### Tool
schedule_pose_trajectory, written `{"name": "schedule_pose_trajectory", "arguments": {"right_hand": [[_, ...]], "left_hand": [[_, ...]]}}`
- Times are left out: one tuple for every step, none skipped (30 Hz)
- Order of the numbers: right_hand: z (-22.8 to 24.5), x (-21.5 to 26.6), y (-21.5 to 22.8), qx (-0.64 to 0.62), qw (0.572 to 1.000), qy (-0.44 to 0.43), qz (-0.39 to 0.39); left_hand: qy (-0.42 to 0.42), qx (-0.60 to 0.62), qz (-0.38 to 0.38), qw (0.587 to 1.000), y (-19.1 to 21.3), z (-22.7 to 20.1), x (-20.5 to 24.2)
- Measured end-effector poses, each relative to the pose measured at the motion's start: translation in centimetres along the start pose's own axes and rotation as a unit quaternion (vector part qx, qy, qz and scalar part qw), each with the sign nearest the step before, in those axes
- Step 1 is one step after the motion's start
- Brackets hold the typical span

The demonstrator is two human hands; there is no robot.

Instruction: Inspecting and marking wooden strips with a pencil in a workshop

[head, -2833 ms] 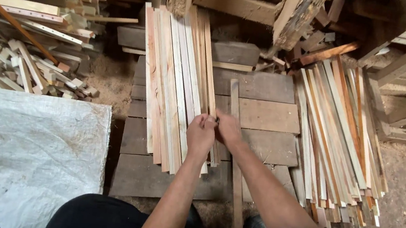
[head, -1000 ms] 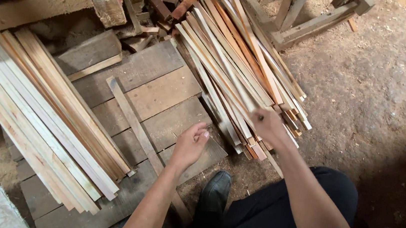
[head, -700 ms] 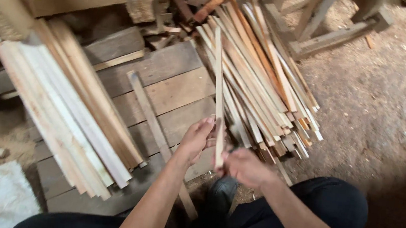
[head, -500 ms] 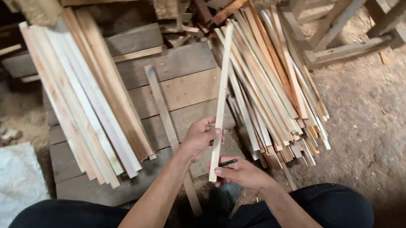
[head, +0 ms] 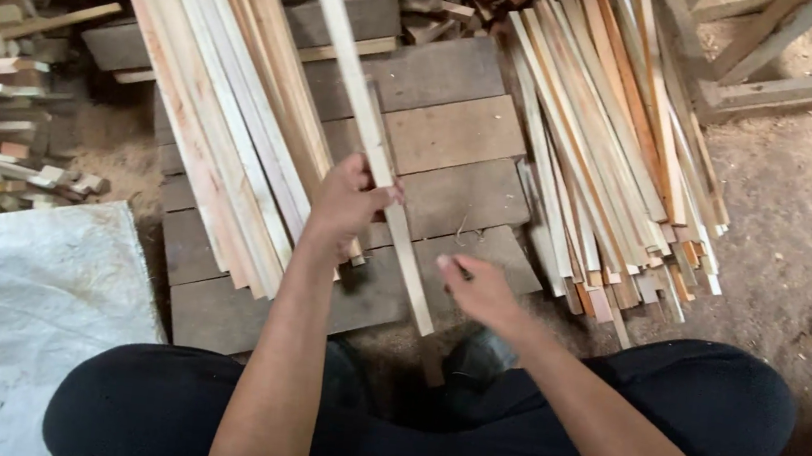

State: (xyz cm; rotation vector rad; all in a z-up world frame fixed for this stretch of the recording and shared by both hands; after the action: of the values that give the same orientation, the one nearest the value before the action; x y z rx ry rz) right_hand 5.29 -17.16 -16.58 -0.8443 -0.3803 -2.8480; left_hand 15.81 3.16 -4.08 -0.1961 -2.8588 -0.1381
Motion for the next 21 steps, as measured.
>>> {"name": "schedule_pose_trajectory", "arguments": {"right_hand": [[-0.2,-0.3,-1.5,0.001,1.0,0.002,0.002],[0.0,-0.6,-2.6,0.131,0.991,0.018,-0.015],[0.2,-0.9,-3.7,0.258,0.965,0.034,-0.032],[-1.8,-2.3,-4.6,0.258,0.965,0.037,-0.032],[-3.2,-3.5,-5.9,0.349,0.934,0.074,-0.029],[-4.7,-4.6,-7.4,0.437,0.893,0.11,-0.025],[-3.0,-3.6,-7.2,0.438,0.891,0.112,-0.026],[-1.8,-2.7,-7.0,0.404,0.91,0.091,-0.019],[-0.3,-1.9,-6.8,0.373,0.925,0.072,-0.011],[-0.2,-1.6,-6.4,0.377,0.923,0.077,-0.011],[-0.7,-1.6,-5.1,0.318,0.946,0.036,-0.043],[-1.2,-1.4,-3.9,0.257,0.963,-0.004,-0.075],[-0.1,-0.6,-3.5,0.26,0.963,-0.001,-0.073],[1.4,0.3,-2.5,0.228,0.968,0.015,-0.106],[2.7,1.3,-1.3,0.195,0.971,0.029,-0.138],[4.5,3.2,-1.2,0.197,0.97,0.032,-0.137],[6.5,5.0,-0.7,0.137,0.979,0.042,-0.148],[8.4,6.8,-0.1,0.076,0.983,0.053,-0.158],[7.8,6.7,0.4,0.078,0.983,0.057,-0.158],[7.5,6.9,1.7,0.051,0.977,0.079,-0.193],[7.0,7.2,3.0,0.022,0.968,0.1,-0.228]], "left_hand": [[-0.001,0.0,-0.003,1.0,0.9,0.8,-0.2],[0.017,-0.009,-0.006,1.0,1.8,2.0,-0.4],[0.034,-0.018,-0.01,0.999,2.6,3.0,-0.7],[0.032,-0.019,-0.011,0.999,2.8,2.5,-0.2],[0.031,-0.011,-0.007,0.999,3.0,2.0,0.4],[0.03,-0.004,-0.003,1.0,3.2,1.6,1.0],[0.028,-0.003,-0.005,1.0,3.3,1.5,1.1],[0.034,0.008,-0.006,0.999,3.5,1.6,1.3],[0.038,0.02,-0.009,0.999,3.9,1.6,1.4],[0.034,0.023,-0.014,0.999,4.0,2.0,1.3],[0.027,0.025,-0.02,0.999,4.2,2.2,1.2],[0.019,0.026,-0.025,0.999,4.5,2.3,1.0],[0.017,0.027,-0.029,0.999,4.9,2.3,0.8],[0.028,0.043,-0.027,0.998,5.1,2.6,0.6],[0.04,0.059,-0.023,0.997,5.2,2.9,0.4],[0.039,0.06,-0.025,0.997,5.3,2.6,0.7],[0.036,0.067,-0.013,0.997,5.0,2.1,0.6],[0.034,0.074,-0.001,0.997,4.6,1.6,0.6],[0.03,0.075,-0.002,0.997,4.3,1.8,0.4],[0.03,0.105,0.014,0.994,3.6,2.1,0.2],[0.032,0.134,0.032,0.99,2.8,2.3,-0.1]]}}
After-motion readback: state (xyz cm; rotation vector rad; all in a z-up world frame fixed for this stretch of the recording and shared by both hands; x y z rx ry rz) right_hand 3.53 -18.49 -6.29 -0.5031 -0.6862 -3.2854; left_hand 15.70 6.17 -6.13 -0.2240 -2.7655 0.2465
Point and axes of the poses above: each hand's wrist, its own x-axis away from the middle knuckle, its own y-axis out of the back of the hand, z = x × y, the point moved 10 cm from there along -x, towards the middle knuckle, and after that the axes turned 11 degrees about -x, right-handed, at the moved point
